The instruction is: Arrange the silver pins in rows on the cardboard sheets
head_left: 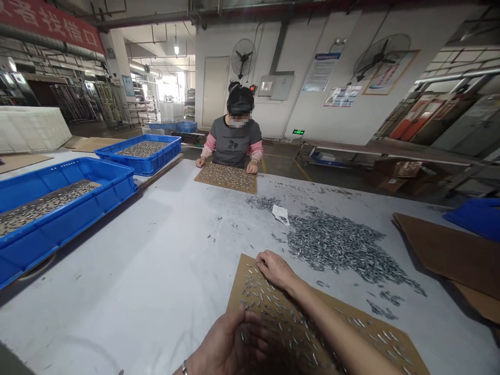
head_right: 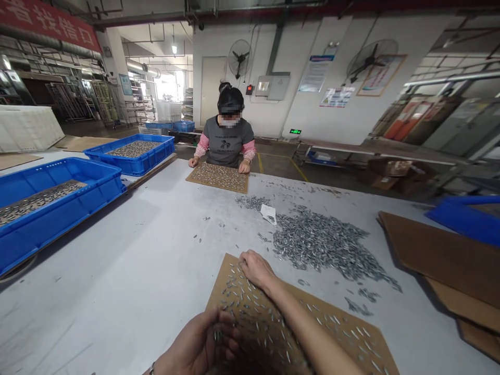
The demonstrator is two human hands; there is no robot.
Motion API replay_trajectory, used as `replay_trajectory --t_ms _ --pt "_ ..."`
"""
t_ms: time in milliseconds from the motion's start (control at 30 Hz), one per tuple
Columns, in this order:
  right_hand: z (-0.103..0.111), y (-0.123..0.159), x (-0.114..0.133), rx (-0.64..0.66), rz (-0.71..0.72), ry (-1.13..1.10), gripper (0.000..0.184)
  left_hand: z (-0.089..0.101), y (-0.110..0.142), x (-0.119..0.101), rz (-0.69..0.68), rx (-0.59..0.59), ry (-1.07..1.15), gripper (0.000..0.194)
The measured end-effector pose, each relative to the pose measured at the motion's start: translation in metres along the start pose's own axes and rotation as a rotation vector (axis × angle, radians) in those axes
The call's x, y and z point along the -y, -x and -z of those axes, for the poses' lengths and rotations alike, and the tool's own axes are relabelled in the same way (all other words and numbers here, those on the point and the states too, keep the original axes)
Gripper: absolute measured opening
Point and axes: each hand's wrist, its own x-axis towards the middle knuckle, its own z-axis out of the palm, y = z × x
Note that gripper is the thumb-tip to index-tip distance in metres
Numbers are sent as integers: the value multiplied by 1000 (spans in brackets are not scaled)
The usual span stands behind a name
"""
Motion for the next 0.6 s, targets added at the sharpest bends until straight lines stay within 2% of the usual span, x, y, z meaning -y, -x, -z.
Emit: replay_trajectory --t_ms 133,333,433,533,600 --pt "6 -1 -1 34 9 33 18 -1 0 -2 1 -25 -21 32" --pt "7 -5 6 60 -21 60 16 3 -1 -1 -34 2 -25 39" --pt "17 -5 12 62 -29 48 16 4 -1 -1 -41 -10 -23 40" --pt "29 16 27 15 -15 6 19 2 1 -2 -71 -6 -13 44" --pt "28 46 43 -65 48 -85 22 0 2 -3 -102 12 -1 47"
